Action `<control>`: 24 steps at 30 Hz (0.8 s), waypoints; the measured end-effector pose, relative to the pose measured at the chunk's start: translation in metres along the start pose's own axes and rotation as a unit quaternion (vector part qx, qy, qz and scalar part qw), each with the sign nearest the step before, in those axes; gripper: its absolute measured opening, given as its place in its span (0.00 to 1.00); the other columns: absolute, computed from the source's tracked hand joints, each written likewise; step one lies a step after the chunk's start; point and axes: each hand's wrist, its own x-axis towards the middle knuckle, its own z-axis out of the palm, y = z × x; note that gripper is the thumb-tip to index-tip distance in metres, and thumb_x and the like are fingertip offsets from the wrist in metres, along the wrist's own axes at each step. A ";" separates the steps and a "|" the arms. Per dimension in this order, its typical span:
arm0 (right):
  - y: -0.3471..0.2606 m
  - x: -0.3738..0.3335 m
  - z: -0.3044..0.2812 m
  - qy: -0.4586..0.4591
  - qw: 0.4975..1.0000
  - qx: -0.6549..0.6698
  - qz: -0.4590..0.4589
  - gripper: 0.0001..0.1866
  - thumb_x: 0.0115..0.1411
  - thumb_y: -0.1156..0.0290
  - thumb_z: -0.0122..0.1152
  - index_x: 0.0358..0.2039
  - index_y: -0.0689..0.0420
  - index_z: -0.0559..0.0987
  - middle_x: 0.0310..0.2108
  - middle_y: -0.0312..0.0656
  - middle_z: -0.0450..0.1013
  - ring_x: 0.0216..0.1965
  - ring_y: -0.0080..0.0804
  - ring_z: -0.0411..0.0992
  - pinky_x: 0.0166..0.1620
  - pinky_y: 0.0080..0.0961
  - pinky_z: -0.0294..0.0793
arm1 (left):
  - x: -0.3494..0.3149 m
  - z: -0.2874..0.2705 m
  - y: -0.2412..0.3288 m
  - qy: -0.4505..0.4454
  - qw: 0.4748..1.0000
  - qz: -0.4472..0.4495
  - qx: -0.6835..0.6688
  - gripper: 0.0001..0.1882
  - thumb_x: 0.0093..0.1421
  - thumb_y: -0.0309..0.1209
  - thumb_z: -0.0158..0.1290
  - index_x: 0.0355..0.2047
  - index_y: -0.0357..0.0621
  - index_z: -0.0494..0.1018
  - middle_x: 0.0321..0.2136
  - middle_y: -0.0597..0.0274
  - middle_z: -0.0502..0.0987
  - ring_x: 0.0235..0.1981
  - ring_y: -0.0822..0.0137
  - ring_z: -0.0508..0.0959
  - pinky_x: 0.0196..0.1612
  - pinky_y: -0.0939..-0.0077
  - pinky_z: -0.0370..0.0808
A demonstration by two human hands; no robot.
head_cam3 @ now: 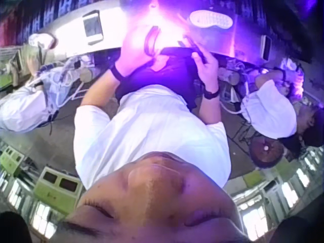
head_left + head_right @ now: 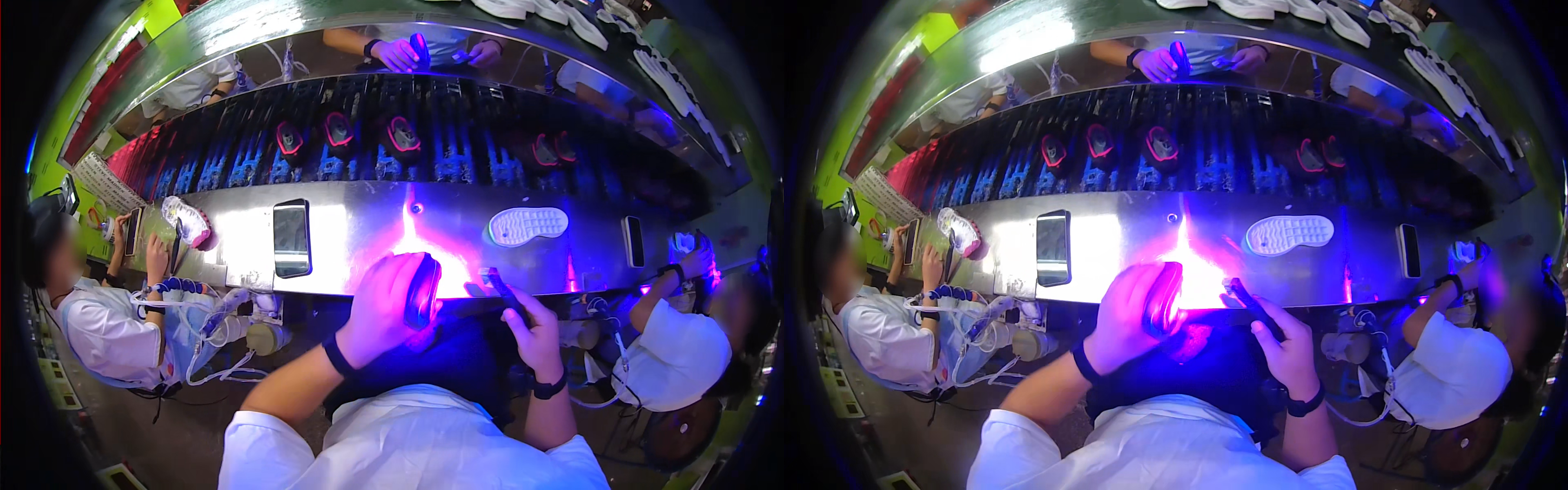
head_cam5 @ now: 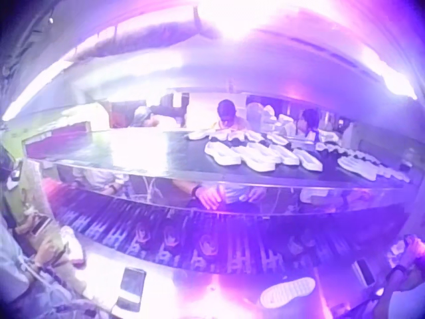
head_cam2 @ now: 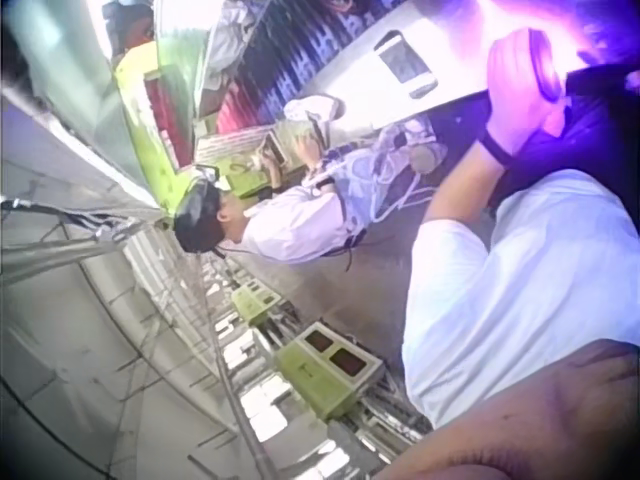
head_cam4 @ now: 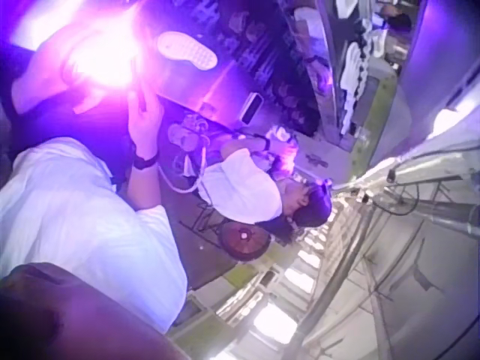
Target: Applying adhesive to the edge of a shoe component using a small brush.
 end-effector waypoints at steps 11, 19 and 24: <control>0.023 0.056 0.064 -0.101 0.991 -0.088 -0.001 0.20 0.66 0.74 0.65 0.58 0.61 0.79 0.48 0.49 0.82 0.48 0.34 0.81 0.53 0.31 0.76 | -0.085 0.032 -0.019 -0.027 0.999 0.009 0.026 0.37 0.55 0.40 0.68 0.60 0.32 0.68 0.60 0.40 0.73 0.65 0.41 0.71 0.69 0.35 0.60; 0.038 0.053 0.079 -0.119 0.990 -0.066 0.044 0.20 0.66 0.71 0.65 0.58 0.61 0.79 0.49 0.47 0.82 0.48 0.32 0.80 0.53 0.29 0.76 | -0.086 0.030 -0.023 -0.007 1.000 -0.003 -0.006 0.29 0.58 0.31 0.57 0.59 0.33 0.70 0.62 0.44 0.72 0.68 0.46 0.69 0.71 0.37 0.57; 0.040 0.035 0.069 -0.145 0.987 -0.011 0.071 0.20 0.67 0.71 0.64 0.58 0.62 0.79 0.47 0.46 0.83 0.47 0.26 0.79 0.52 0.28 0.76 | -0.087 0.027 -0.026 -0.046 0.998 0.025 0.020 0.29 0.59 0.32 0.60 0.59 0.33 0.70 0.62 0.41 0.72 0.66 0.44 0.70 0.69 0.34 0.59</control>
